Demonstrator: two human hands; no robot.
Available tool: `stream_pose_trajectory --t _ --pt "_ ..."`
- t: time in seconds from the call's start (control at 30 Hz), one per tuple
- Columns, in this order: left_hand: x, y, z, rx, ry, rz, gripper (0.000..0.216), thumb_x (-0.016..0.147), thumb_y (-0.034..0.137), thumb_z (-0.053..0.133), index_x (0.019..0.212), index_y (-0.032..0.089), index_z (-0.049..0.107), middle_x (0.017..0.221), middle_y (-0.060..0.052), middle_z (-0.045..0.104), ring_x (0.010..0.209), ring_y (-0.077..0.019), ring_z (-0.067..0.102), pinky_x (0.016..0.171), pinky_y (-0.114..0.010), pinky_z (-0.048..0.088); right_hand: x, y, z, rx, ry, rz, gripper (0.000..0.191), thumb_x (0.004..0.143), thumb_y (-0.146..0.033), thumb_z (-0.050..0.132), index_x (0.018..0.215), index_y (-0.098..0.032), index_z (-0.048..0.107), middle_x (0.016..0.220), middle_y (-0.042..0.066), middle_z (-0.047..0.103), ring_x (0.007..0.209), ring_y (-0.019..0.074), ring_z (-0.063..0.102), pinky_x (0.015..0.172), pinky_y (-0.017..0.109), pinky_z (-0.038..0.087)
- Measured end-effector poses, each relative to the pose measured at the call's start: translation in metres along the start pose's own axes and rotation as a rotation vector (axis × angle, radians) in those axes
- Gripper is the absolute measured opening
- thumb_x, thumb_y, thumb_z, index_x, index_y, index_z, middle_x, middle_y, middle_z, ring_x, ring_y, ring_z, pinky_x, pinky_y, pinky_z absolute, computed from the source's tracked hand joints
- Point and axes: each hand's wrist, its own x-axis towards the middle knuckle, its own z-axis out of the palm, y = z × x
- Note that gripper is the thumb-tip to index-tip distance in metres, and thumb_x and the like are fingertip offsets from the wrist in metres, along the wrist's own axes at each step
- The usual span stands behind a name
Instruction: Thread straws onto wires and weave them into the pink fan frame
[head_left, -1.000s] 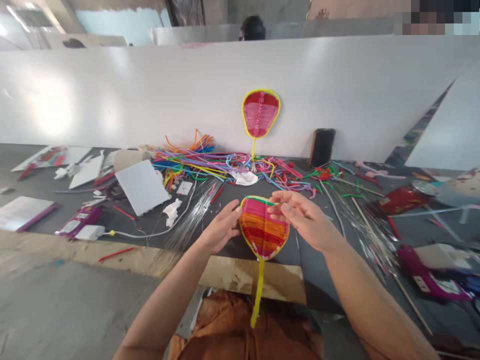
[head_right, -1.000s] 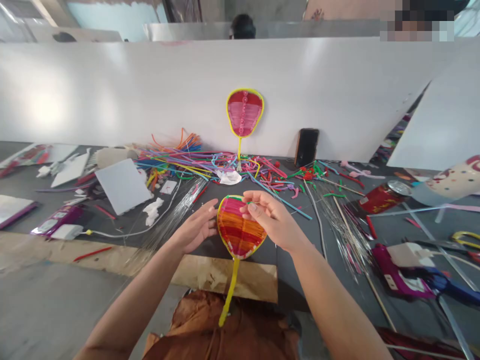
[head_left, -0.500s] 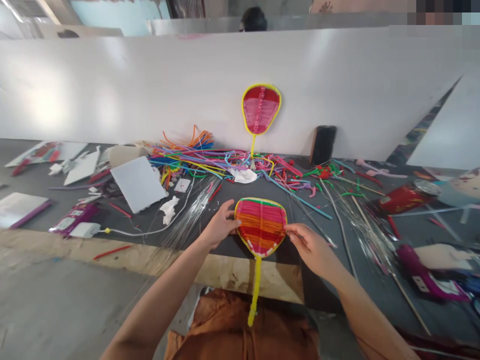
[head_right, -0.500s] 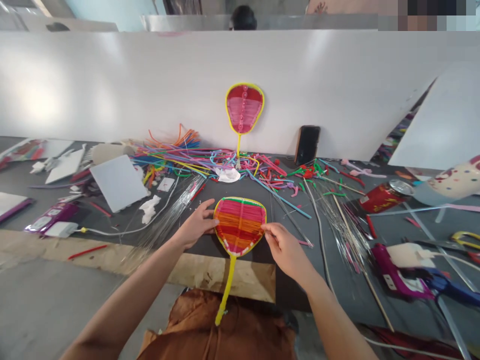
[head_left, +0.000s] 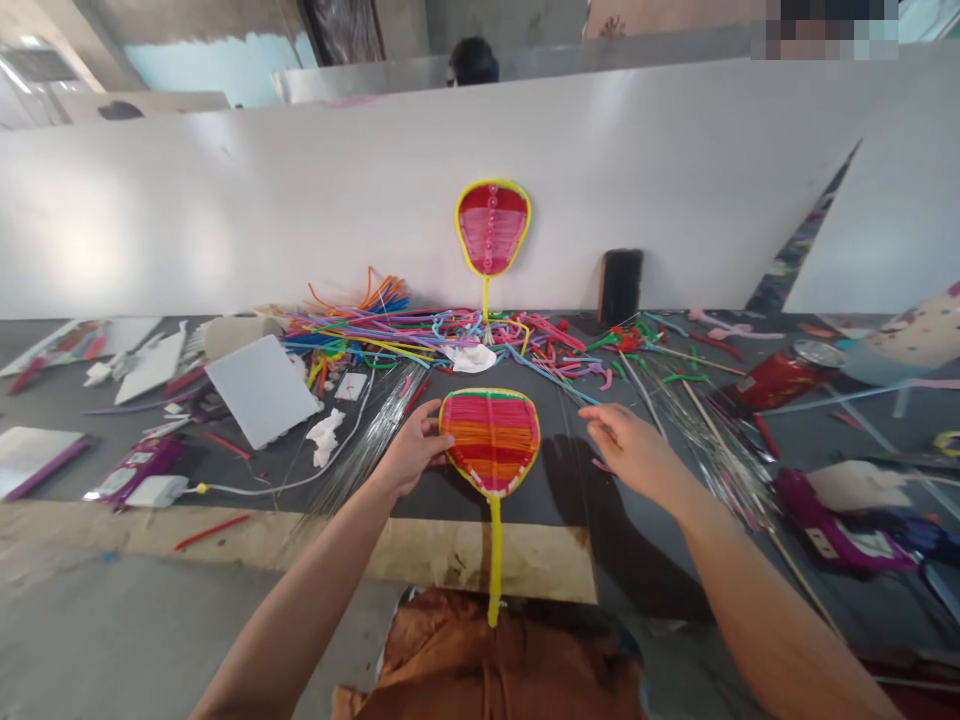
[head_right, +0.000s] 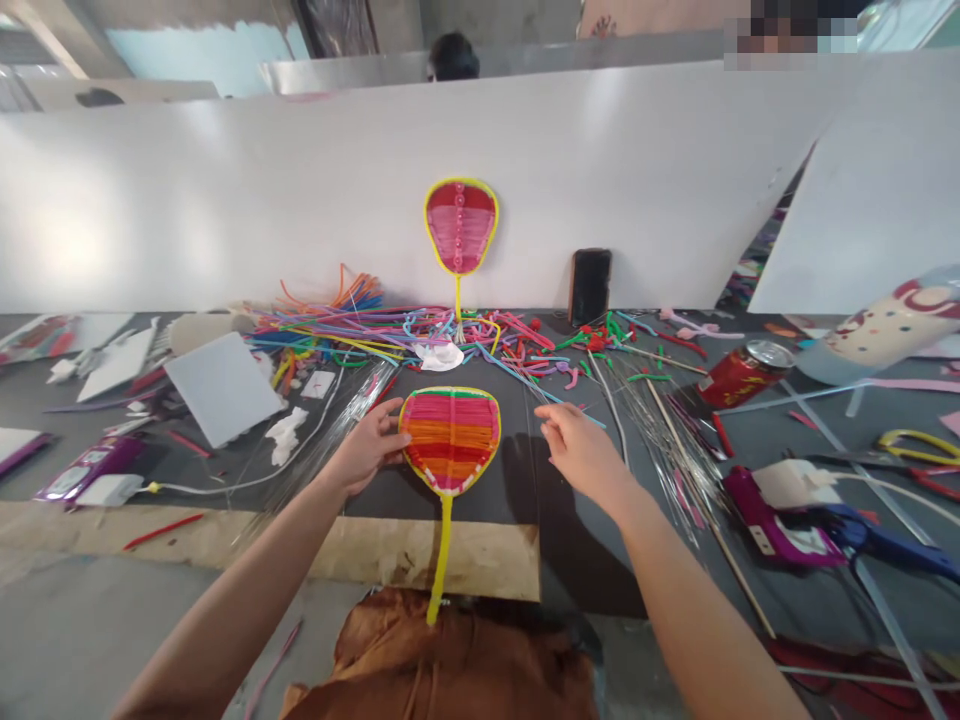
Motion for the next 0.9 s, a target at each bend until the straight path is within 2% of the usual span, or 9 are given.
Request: stream_pose_trajectory --t 0.1,0.17,0.27,0.37,0.47,0.6,0.77,0.83,0.9 --pt "-0.002 0.004 0.002 -0.022 0.012 -0.010 0.063 0.060 0.014 0.072 0.117 0.022 0.046 0.092 -0.002 0.059 0.069 -0.0125 0.061 0.053 -0.023 0.052 0.021 0.009 -0.007 -0.179 -0.009 0.014 0.025 0.082 -0.012 0.046 0.101 -0.019 0.060 0.101 0.010 0.062 0.085 0.0215 0.062 0.076 0.033 0.046" --pt "-0.007 0.015 0.001 -0.036 0.005 0.028 0.061 0.061 0.016 0.072 0.116 0.021 0.047 0.091 -0.002 0.058 0.070 -0.0126 0.061 0.054 -0.023 0.052 0.032 0.011 -0.010 -0.253 -0.019 0.027 0.025 0.082 -0.011 0.047 0.102 -0.017 0.060 0.102 0.011 0.063 0.090 0.0233 0.061 0.077 0.033 0.045" --pt "-0.017 0.040 -0.002 -0.061 -0.013 0.151 0.059 0.061 0.020 0.073 0.115 0.019 0.048 0.091 -0.003 0.059 0.072 -0.0132 0.060 0.055 -0.021 0.050 0.042 0.012 -0.011 -0.283 -0.029 0.035 0.025 0.083 -0.011 0.047 0.103 -0.017 0.060 0.104 0.011 0.064 0.095 0.0248 0.060 0.079 0.033 0.044" --pt "-0.022 0.065 -0.001 -0.045 0.067 0.308 0.064 0.059 0.019 0.073 0.117 0.019 0.046 0.088 -0.001 0.059 0.070 -0.0120 0.059 0.058 -0.021 0.050 0.045 0.010 -0.009 -0.280 -0.049 0.036 0.023 0.082 -0.011 0.048 0.100 -0.017 0.062 0.095 0.010 0.066 0.089 0.0244 0.061 0.075 0.032 0.044" --pt "-0.018 0.078 0.005 0.014 0.095 0.398 0.066 0.058 0.018 0.071 0.119 0.020 0.046 0.084 0.001 0.058 0.067 -0.0109 0.058 0.059 -0.021 0.048 0.043 0.008 -0.003 -0.277 -0.044 0.041 0.025 0.078 -0.008 0.050 0.098 -0.015 0.062 0.093 0.012 0.063 0.086 0.0242 0.060 0.072 0.031 0.044" --pt "-0.004 0.073 0.013 -0.005 0.073 0.386 0.061 0.059 0.017 0.068 0.115 0.020 0.047 0.083 0.002 0.058 0.067 -0.0109 0.058 0.057 -0.020 0.047 0.035 0.000 0.003 -0.241 0.092 0.020 0.036 0.071 -0.001 0.045 0.099 -0.017 0.060 0.098 0.011 0.057 0.086 0.0233 0.058 0.070 0.031 0.044" --pt "0.015 0.046 0.013 -0.072 0.057 0.291 0.053 0.059 0.018 0.067 0.109 0.019 0.048 0.082 0.001 0.059 0.063 -0.0108 0.057 0.051 -0.020 0.047 0.025 -0.023 0.006 -0.089 0.163 -0.038 0.034 0.070 -0.001 0.039 0.089 -0.020 0.060 0.087 0.007 0.057 0.073 0.0198 0.057 0.066 0.029 0.042" --pt "0.020 0.038 0.012 -0.097 0.075 0.278 0.052 0.059 0.018 0.067 0.108 0.019 0.048 0.081 0.001 0.059 0.062 -0.0108 0.057 0.049 -0.019 0.047 0.023 -0.034 0.009 0.028 0.198 -0.048 0.031 0.072 -0.004 0.038 0.088 -0.020 0.059 0.079 0.005 0.056 0.069 0.0183 0.056 0.065 0.028 0.041" --pt "0.021 0.037 0.010 -0.129 0.090 0.285 0.050 0.060 0.018 0.067 0.106 0.019 0.048 0.082 0.001 0.059 0.062 -0.0110 0.058 0.050 -0.019 0.047 0.024 -0.045 0.015 0.184 0.206 -0.014 0.024 0.076 -0.009 0.041 0.090 -0.021 0.057 0.064 0.000 0.049 0.057 0.0156 0.050 0.058 0.026 0.039"
